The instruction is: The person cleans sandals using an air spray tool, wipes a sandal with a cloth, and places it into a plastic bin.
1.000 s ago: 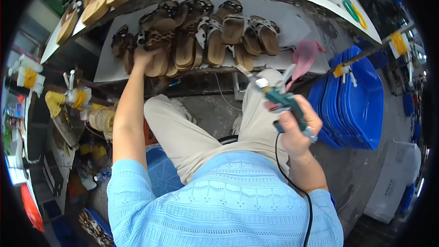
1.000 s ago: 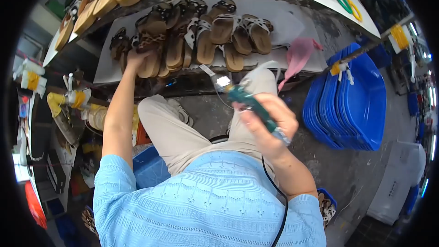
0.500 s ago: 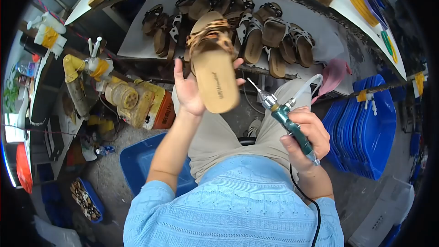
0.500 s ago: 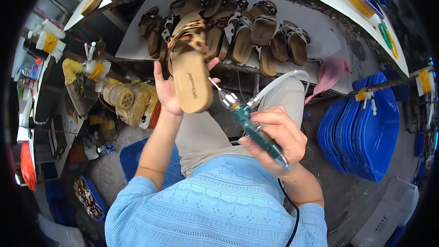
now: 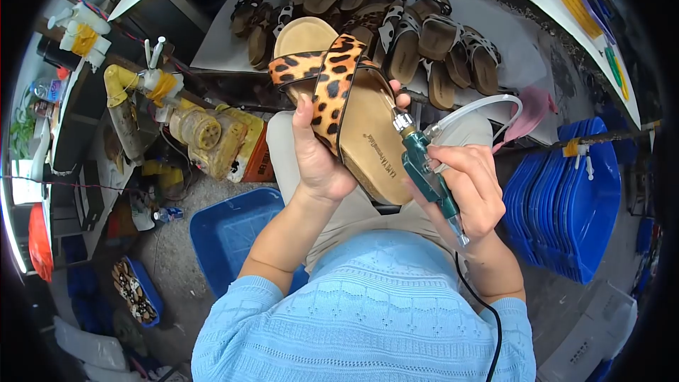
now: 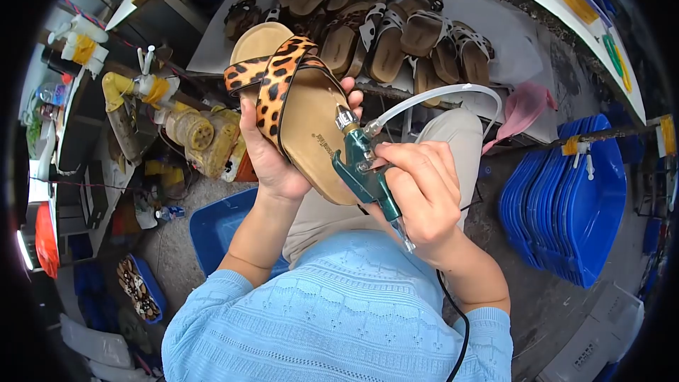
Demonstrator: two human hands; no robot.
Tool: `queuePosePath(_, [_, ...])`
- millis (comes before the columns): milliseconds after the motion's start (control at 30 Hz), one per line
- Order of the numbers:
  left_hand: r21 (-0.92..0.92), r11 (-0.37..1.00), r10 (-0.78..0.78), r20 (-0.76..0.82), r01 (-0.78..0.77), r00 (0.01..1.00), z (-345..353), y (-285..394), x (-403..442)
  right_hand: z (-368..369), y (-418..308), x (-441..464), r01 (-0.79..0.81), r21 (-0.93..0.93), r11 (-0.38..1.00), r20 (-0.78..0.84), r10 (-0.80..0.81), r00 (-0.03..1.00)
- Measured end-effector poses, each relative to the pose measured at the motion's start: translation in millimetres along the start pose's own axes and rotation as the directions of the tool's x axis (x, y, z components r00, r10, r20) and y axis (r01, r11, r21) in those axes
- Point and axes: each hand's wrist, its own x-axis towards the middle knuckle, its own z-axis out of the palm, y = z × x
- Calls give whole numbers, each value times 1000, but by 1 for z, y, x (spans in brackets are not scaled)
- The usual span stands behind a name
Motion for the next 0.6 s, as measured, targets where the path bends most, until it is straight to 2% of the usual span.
queuePosePath(300, [172, 983, 51, 49, -59, 997, 0, -11, -8, 0, 0, 0, -78, -37, 996, 1, 78, 997])
queuePosePath(600, [208, 975, 61, 80, -77, 995, 1, -7, -9, -9, -3, -1, -62, -110, 992, 47, 67, 997])
